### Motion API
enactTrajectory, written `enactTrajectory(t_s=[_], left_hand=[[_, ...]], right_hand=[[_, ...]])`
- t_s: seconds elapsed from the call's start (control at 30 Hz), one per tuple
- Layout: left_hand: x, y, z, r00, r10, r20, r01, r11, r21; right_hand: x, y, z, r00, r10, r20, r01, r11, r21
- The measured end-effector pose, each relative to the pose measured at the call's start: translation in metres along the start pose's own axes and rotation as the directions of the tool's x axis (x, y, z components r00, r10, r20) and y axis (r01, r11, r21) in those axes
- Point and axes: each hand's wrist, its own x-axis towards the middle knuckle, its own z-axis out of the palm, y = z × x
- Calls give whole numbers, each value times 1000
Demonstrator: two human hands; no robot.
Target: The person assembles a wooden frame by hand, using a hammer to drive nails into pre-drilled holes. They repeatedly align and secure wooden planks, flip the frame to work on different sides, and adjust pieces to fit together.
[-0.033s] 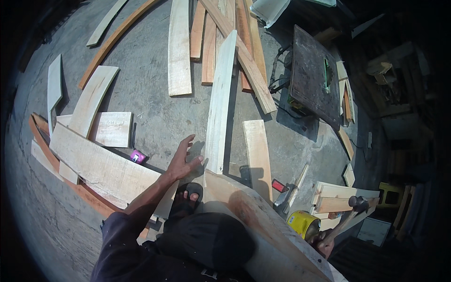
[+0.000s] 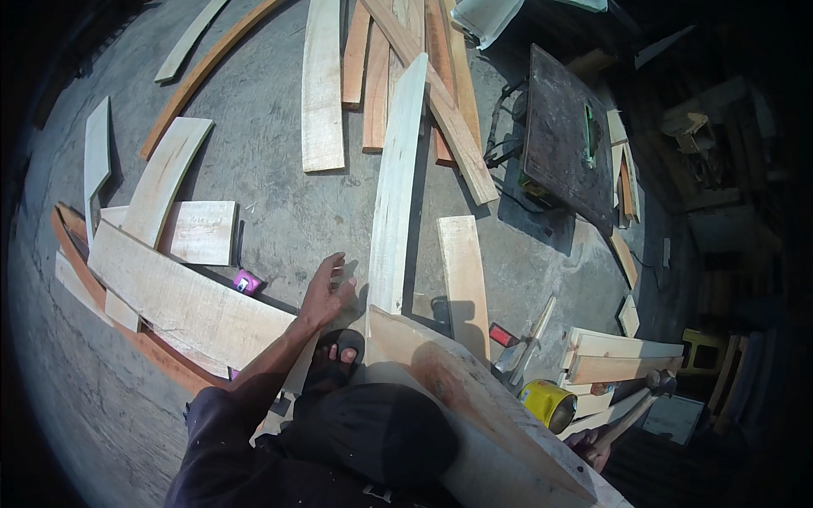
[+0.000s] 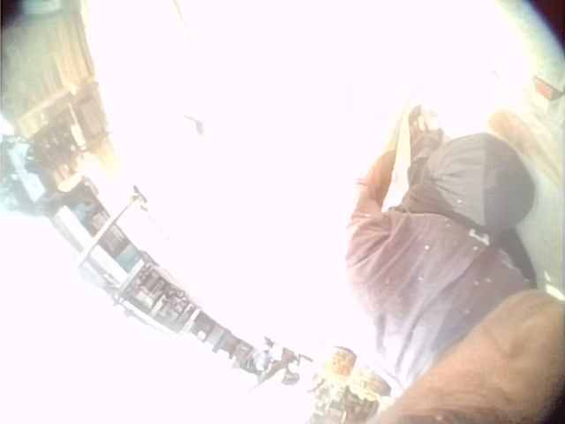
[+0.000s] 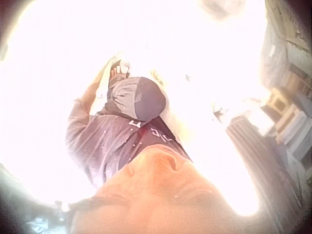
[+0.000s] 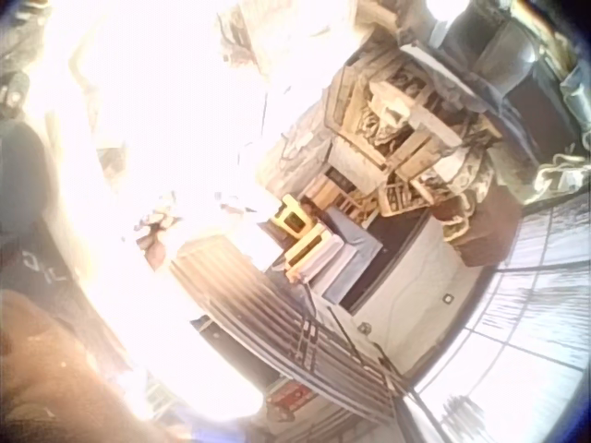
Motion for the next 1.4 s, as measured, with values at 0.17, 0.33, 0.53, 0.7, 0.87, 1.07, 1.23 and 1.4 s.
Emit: enactTrajectory(t_s=[0.17, 0.33, 0.53, 0.7, 0.87, 1.07, 1.23, 1.4], left_hand=[[45, -56, 38, 984, -57, -167, 75, 992, 104], [36, -56, 105, 967, -227, -114, 231, 973, 23], [16, -30, 128, 842, -514, 167, 540, 802, -254], [9, -6, 109, 830, -371, 416, 545, 697, -467], [-34, 27, 95, 944, -200, 264, 325, 718, -616], [-48, 88, 64, 931, -306, 197, 362, 840, -404], [-63, 143, 28, 908, -410, 84, 419, 884, -206], [-98, 213, 21, 924, -382, 8, 382, 924, -20]], right_hand=[[-26, -8, -66, 582, -296, -757, 163, 955, -247], [-15, 11, -85, 385, -289, -877, 172, 956, -239], [0, 26, -109, 299, -158, -941, 263, 962, -78], [32, 30, -118, 460, -5, -888, 269, 954, 134], [59, 20, -121, 507, 109, -855, 213, 945, 247], [63, 60, -128, 564, 208, -800, 183, 913, 366], [36, 97, -126, 678, 382, -628, 18, 845, 534], [-19, 118, -98, 676, 524, -518, 64, 659, 749]])
